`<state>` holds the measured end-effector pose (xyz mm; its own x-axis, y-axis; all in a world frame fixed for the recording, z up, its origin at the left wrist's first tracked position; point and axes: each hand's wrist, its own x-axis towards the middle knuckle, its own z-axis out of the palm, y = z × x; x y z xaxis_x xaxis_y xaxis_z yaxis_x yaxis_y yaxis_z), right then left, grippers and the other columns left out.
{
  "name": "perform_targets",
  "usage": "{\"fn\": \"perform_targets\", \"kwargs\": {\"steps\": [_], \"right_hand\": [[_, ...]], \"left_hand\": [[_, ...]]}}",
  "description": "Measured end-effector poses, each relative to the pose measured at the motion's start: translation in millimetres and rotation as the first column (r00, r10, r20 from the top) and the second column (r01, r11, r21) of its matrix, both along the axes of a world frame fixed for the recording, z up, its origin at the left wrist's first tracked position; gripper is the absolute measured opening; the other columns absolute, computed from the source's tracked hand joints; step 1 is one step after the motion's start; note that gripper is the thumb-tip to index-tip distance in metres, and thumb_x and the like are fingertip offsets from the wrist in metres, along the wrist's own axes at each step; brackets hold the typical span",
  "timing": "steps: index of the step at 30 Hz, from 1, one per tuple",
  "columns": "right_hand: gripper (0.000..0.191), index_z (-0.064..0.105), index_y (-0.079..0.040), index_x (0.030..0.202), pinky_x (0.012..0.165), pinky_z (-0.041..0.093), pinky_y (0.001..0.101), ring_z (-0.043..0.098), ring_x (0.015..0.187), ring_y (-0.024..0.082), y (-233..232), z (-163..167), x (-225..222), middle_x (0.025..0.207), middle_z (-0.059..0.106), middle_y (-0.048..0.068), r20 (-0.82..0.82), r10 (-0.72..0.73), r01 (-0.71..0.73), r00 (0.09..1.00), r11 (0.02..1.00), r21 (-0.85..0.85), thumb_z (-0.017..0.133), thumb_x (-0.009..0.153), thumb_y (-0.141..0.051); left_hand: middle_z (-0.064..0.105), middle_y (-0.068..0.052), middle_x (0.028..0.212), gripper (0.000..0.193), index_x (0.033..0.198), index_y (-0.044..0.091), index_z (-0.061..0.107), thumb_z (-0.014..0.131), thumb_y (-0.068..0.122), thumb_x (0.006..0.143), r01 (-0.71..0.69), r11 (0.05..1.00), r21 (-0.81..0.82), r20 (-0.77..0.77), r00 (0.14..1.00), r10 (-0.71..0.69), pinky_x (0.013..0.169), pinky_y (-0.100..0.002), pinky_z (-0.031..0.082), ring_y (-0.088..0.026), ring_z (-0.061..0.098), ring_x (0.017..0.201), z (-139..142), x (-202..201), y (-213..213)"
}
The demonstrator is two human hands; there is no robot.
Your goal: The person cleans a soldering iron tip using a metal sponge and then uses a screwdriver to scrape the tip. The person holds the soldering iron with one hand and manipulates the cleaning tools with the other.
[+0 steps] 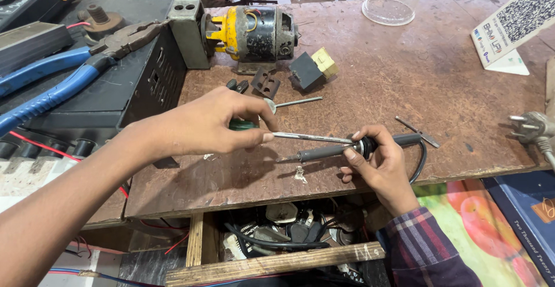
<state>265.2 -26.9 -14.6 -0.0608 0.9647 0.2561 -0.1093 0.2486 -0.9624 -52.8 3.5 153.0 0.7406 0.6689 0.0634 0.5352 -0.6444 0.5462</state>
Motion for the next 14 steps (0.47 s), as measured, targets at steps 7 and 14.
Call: {"fn": "perform_targets", "kwargs": {"steps": [7, 14], "right_hand": [[0.032, 0.052, -0.003, 0.115, 0.055, 0.061, 0.0249, 0.069, 0.066, 0.013, 2, -1, 1, 0.097, 0.061, 0.008, 0.032, 0.004, -0.004, 0.999, 1.0, -0.008, 0.072, 0.091, -0.004], [0.029, 0.053, -0.003, 0.118, 0.058, 0.064, 0.0263, 0.072, 0.072, 0.014, 5, -5, 3, 0.098, 0.062, 0.009, -0.004, -0.025, 0.025, 1.0, 1.0, -0.015, 0.07, 0.094, -0.006]], "left_hand": [[0.076, -0.01, 0.099, 0.039, 0.126, 0.009, 0.071, 0.071, 0.016, 0.087, 0.28, 0.83, 0.483, -0.059, 0.956, -0.288, 0.079, -0.037, 0.059, -0.023, 0.076, 0.082, -13, -6, 3], [0.062, -0.008, 0.108, 0.051, 0.14, 0.0, 0.067, 0.074, 0.015, 0.091, 0.524, 0.136, 0.841, -0.515, 0.852, -0.096, 0.07, -0.034, 0.061, -0.024, 0.07, 0.082, -35, -12, -1]]}}
